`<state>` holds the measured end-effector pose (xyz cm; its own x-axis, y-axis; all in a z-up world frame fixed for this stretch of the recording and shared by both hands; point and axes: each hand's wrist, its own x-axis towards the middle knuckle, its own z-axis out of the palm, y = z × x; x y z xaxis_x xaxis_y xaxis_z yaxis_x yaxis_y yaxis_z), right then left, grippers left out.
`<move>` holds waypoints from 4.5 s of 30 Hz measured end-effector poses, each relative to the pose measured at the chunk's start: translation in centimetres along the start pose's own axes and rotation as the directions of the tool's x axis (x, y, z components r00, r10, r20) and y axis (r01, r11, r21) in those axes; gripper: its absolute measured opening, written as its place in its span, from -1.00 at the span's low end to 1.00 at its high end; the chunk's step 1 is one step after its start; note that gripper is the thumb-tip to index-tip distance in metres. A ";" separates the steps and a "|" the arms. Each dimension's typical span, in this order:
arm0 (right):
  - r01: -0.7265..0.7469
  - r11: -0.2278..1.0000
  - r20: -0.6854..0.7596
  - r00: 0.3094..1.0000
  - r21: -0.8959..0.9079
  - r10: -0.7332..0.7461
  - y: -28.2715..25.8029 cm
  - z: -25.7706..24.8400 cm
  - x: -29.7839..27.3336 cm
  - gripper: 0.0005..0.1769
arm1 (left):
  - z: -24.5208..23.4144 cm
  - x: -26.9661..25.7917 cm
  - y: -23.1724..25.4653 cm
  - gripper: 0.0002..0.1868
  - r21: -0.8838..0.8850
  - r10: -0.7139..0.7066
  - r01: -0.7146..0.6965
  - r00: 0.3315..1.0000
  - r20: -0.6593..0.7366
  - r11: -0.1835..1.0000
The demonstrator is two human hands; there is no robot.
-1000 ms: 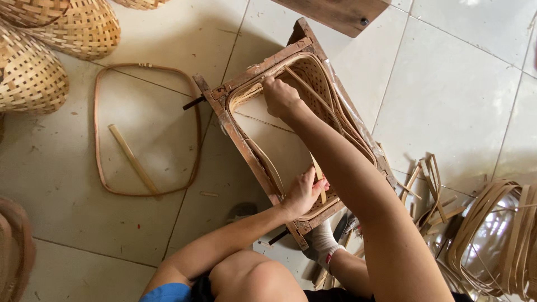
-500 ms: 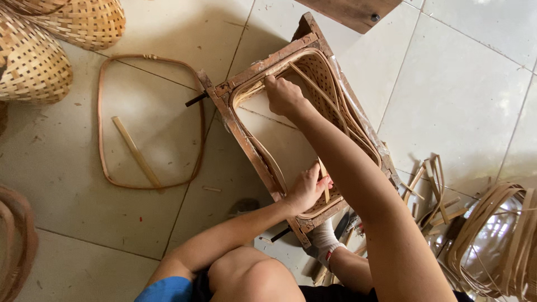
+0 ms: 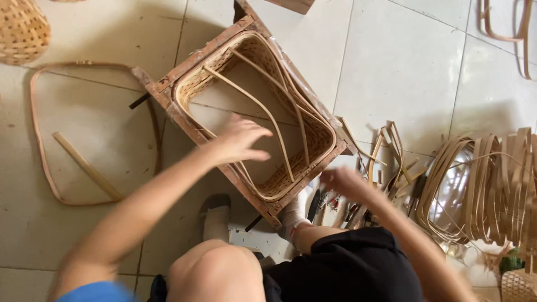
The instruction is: The person weaves a rectangular basket by inserting thin bamboo strips into a wooden frame. They use a hammer to tap the strips into place and scissors to trim excess material.
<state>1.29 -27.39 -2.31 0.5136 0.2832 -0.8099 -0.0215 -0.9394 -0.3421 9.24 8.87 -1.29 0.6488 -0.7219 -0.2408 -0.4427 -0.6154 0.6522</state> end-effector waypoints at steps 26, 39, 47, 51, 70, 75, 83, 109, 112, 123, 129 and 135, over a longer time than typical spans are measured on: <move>-0.016 0.800 -0.741 0.366 0.600 0.563 14.2 16.5 -2.5 -0.65 | 4.1 0.8 2.0 -0.22 0.396 -0.045 0.186 0.940 -0.339 0.899; -0.192 0.408 -0.387 0.139 0.893 0.912 14.2 27.0 -3.5 -0.51 | 8.3 3.5 5.6 -0.19 0.397 0.095 0.052 0.935 -0.342 0.916; 0.114 0.543 -0.554 0.238 0.832 0.798 9.7 22.7 -8.5 -0.68 | 8.4 1.4 6.5 -0.24 0.398 0.146 0.026 0.907 -0.396 0.917; 0.111 0.780 -0.746 0.400 0.616 0.533 6.0 15.7 -8.1 -0.65 | 8.6 1.5 6.1 -0.25 0.395 0.121 0.035 0.924 -0.363 0.918; 0.010 0.927 -0.558 0.796 -0.375 -0.234 1.7 -2.3 -9.5 -0.40 | 9.7 1.1 5.2 -0.29 0.422 0.192 -0.011 0.901 -0.390 0.907; 0.014 0.711 -0.316 0.889 -0.703 -0.331 -2.8 -7.5 -8.8 -0.16 | 9.2 1.2 5.5 -0.26 0.389 0.143 0.001 0.929 -0.342 0.921; 0.012 0.610 -0.103 0.983 -0.792 -0.154 -4.1 -6.6 -8.2 -0.26 | 9.8 1.2 5.2 -0.25 0.362 0.127 -0.013 0.947 -0.294 0.932; 0.188 0.982 -0.868 0.491 0.028 -0.069 2.1 -3.2 -2.8 -0.24 | -2.6 12.9 -8.2 -0.95 0.296 0.088 0.118 0.795 -0.600 0.948; 0.153 0.986 -0.869 0.495 0.071 -0.014 1.9 -2.7 -2.3 -0.25 | -1.7 13.1 -8.7 -0.65 0.461 0.211 0.129 0.761 -0.613 0.878; 0.160 0.981 -0.901 0.433 0.107 0.028 2.1 -0.5 -0.7 -0.29 | 0.5 16.4 -10.0 -0.74 0.613 0.373 0.123 0.695 -0.615 0.781; 0.275 0.955 -0.918 0.396 0.111 -0.008 4.4 1.4 0.8 -0.31 | 1.2 16.9 -11.1 -0.78 0.651 0.419 0.117 0.677 -0.605 0.750; 0.131 0.990 -0.863 0.492 -0.060 -0.117 4.8 6.3 -0.2 -0.32 | 1.7 15.4 -10.7 -0.85 0.552 0.342 0.140 0.654 -0.675 0.822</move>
<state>-4.31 -30.70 -6.79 0.9952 0.0832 0.0524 0.0975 -0.9040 -0.4163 22.89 3.83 -13.23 0.6910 -0.4691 0.5500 -0.6147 -0.7817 0.1054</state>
